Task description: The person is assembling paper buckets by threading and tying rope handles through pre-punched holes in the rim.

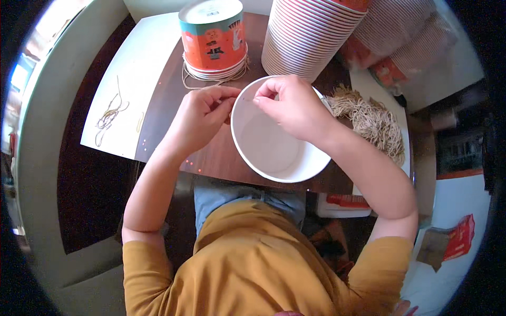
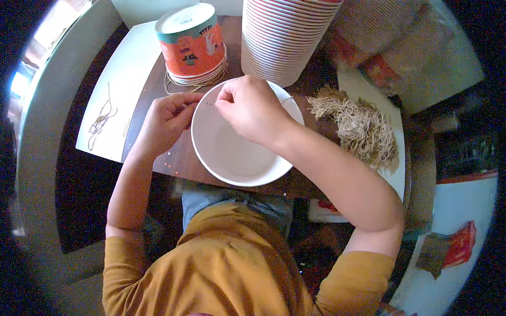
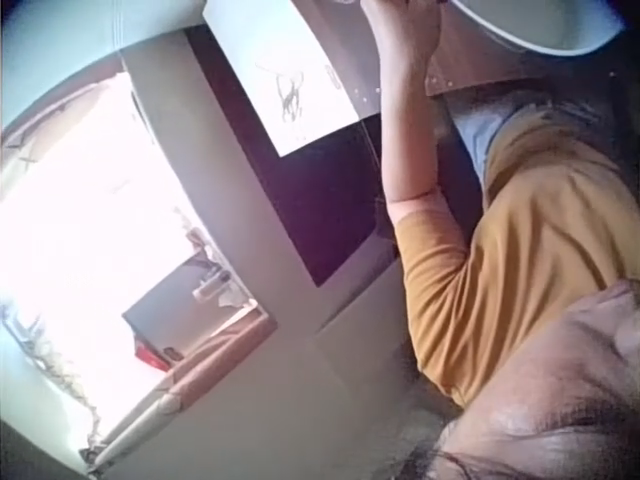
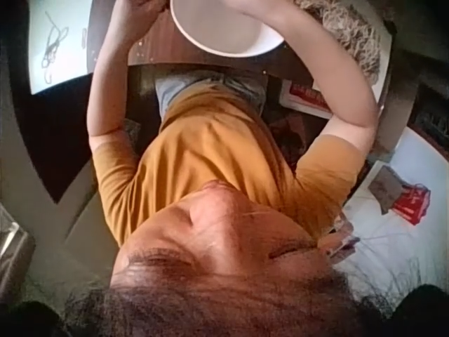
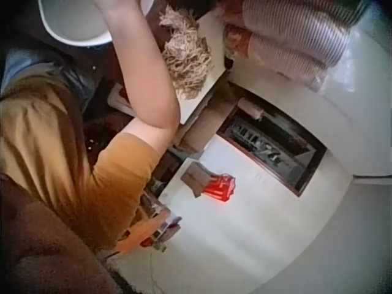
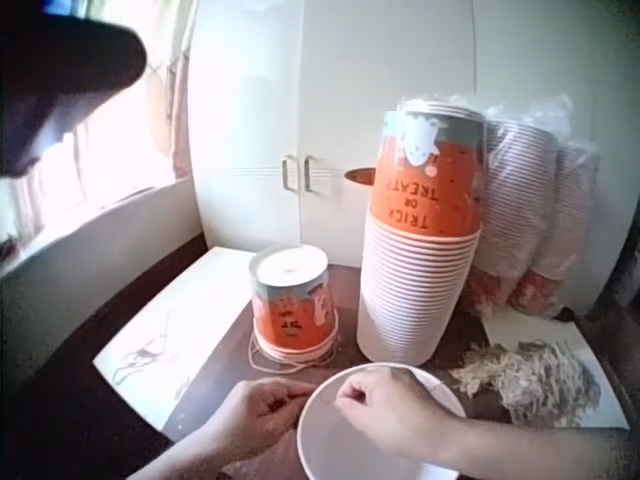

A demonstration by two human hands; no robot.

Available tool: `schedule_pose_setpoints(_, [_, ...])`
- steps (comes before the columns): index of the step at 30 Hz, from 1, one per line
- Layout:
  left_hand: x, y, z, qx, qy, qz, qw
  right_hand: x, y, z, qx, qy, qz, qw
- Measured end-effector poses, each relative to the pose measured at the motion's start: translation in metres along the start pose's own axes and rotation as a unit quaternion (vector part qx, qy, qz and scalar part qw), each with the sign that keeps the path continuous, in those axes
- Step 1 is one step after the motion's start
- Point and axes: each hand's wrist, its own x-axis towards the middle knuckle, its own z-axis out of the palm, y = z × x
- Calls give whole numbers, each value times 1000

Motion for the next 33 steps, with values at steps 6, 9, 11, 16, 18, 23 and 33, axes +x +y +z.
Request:
schedule_pose_setpoints(6, [0, 2, -2, 19, -13, 6, 1000, 2, 1, 6, -15, 10, 1, 1000])
schedule_pose_setpoints(9, [2, 2, -3, 49, -15, 36, 998, 4, 1, 8, -23, 9, -1, 1000])
schedule_pose_setpoints(11, [3, 0, -2, 51, -15, 61, 997, 5, 1, 10, -27, 14, 1, 1000])
schedule_pose_setpoints(16, [7, 9, -3, 112, -22, 73, 991, 10, 5, 14, -25, 19, -14, 999])
schedule_pose_setpoints(18, [7, 11, -3, 126, -23, 66, 990, 11, 3, 14, -27, 16, -21, 999])
schedule_pose_setpoints(23, [3, 14, 4, 242, 25, 125, 962, 7, -3, 7, -12, -44, 11, 999])
schedule_pose_setpoints(33, [-24, 4, -12, -55, 33, -82, 995, -49, -32, -86, -188, -40, 26, 981])
